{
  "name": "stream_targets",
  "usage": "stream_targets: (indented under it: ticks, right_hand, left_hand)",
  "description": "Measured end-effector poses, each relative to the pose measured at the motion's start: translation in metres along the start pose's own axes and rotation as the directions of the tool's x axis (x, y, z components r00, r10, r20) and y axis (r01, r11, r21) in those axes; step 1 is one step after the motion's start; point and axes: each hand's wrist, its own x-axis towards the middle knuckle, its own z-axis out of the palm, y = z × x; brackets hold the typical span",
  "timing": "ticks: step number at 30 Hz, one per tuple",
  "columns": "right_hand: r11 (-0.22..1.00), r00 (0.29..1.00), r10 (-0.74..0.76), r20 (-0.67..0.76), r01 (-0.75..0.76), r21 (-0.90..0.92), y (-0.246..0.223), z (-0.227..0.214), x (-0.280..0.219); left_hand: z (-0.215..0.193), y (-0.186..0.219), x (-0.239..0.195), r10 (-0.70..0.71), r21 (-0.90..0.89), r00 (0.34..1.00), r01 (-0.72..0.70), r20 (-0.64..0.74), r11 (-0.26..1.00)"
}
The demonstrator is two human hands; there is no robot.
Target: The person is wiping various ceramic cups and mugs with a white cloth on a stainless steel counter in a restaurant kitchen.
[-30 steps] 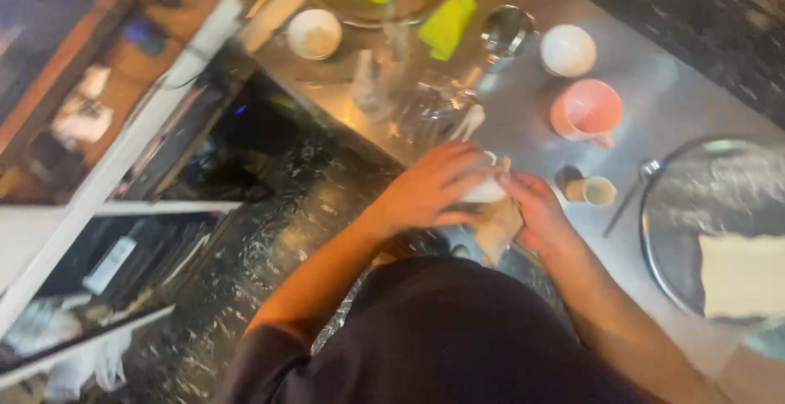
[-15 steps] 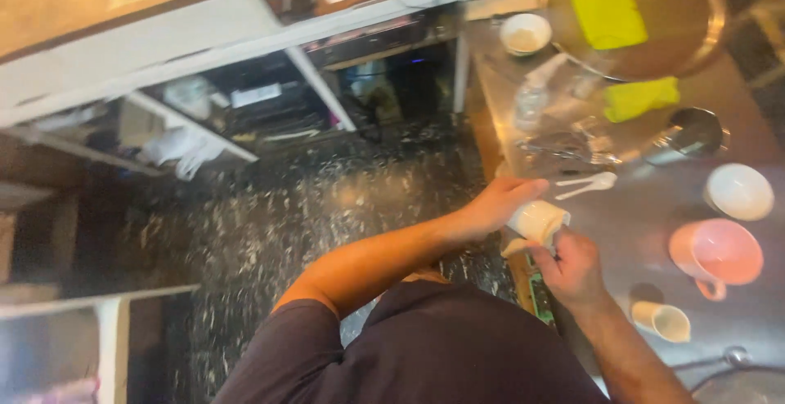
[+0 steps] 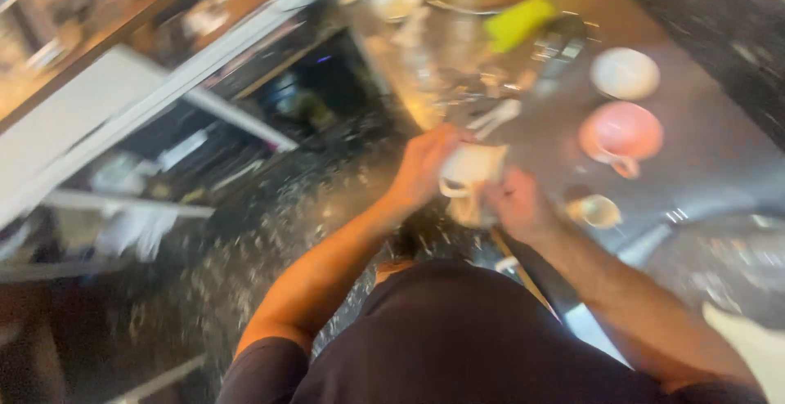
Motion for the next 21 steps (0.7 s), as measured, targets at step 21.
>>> stream_targets:
  ticks: [21]
  right_hand:
    - [0.875, 0.498, 0.264, -0.826, 0.237, 0.422, -0.049, -0.088, -0.075]
  left_hand:
    - [0.108, 0.003, 0.101, -0.341, -0.459, 0.781, 0.595, 0.523, 0.660]
